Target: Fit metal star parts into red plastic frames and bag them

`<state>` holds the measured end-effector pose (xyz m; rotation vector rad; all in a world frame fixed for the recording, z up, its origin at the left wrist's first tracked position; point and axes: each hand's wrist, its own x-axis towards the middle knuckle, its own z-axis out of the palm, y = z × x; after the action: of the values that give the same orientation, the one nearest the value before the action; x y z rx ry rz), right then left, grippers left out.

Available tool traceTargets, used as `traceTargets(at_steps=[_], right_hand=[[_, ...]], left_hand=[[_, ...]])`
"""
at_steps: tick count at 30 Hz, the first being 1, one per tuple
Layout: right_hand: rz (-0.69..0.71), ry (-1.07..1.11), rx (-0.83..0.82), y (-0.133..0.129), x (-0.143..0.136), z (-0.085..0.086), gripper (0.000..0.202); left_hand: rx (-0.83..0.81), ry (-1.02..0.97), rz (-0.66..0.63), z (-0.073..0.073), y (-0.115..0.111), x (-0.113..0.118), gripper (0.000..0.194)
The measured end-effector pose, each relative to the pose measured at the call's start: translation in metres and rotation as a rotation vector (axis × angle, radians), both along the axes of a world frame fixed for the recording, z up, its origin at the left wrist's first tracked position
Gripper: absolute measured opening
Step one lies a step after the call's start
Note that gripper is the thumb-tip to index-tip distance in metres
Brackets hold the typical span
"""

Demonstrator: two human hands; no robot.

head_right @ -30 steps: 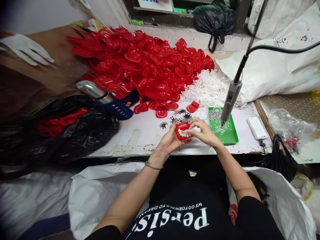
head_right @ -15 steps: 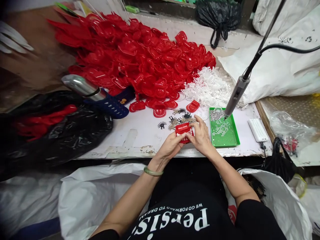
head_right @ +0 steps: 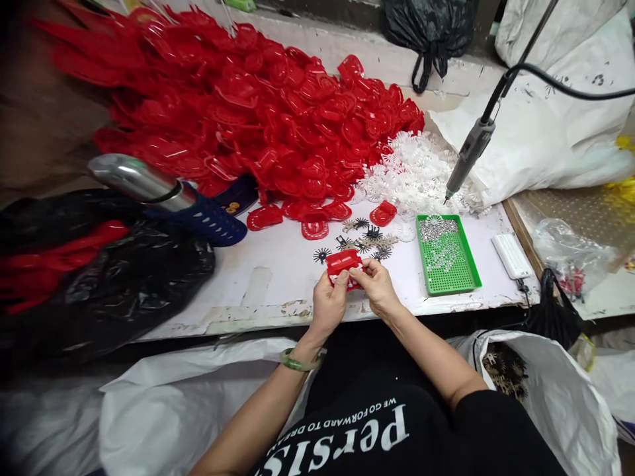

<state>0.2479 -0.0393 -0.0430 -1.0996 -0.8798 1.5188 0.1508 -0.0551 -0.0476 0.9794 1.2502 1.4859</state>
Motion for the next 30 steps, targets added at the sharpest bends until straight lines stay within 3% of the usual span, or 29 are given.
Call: traceTargets(at_steps=[4, 8, 12, 14, 17, 19, 23, 27, 30], right_hand=[[-0.124, -0.067, 0.116, -0.006, -0.013, -0.003, 0.038], [-0.043, -0.064, 0.092, -0.007, -0.015, -0.007, 0.038], [0.024, -0.044, 0.098, -0.003, -0.005, -0.008, 0.04], [0.03, -0.09, 0.103, -0.001, 0.003, -0.008, 0.041], [-0.094, -0.424, 0.208, -0.002, 0.016, -0.01, 0.033], [-0.126, -0.546, 0.237, -0.004, 0.023, -0.013, 0.03], [-0.089, -0.509, 0.213, -0.004, 0.035, -0.019, 0.031], [-0.067, -0.531, 0.21, 0.002, 0.048, -0.019, 0.033], [0.008, -0.54, 0.223, 0.007, 0.05, -0.018, 0.035]], left_hand=[[-0.039, -0.071, 0.085, 0.002, -0.003, 0.002, 0.017], [-0.056, -0.181, 0.086, -0.004, -0.009, 0.008, 0.022], [-0.072, -0.002, 0.177, -0.008, -0.007, 0.016, 0.008], [-0.063, 0.001, 0.14, -0.008, -0.003, 0.022, 0.006], [-0.026, -0.094, 0.079, -0.01, 0.001, 0.035, 0.012], [-0.029, -0.071, 0.112, -0.012, 0.001, 0.043, 0.012], [-0.088, 0.01, 0.109, -0.014, -0.001, 0.053, 0.009], [-0.071, -0.319, -0.12, -0.014, 0.0, 0.053, 0.029], [-0.065, -0.321, -0.087, -0.014, 0.0, 0.049, 0.031]])
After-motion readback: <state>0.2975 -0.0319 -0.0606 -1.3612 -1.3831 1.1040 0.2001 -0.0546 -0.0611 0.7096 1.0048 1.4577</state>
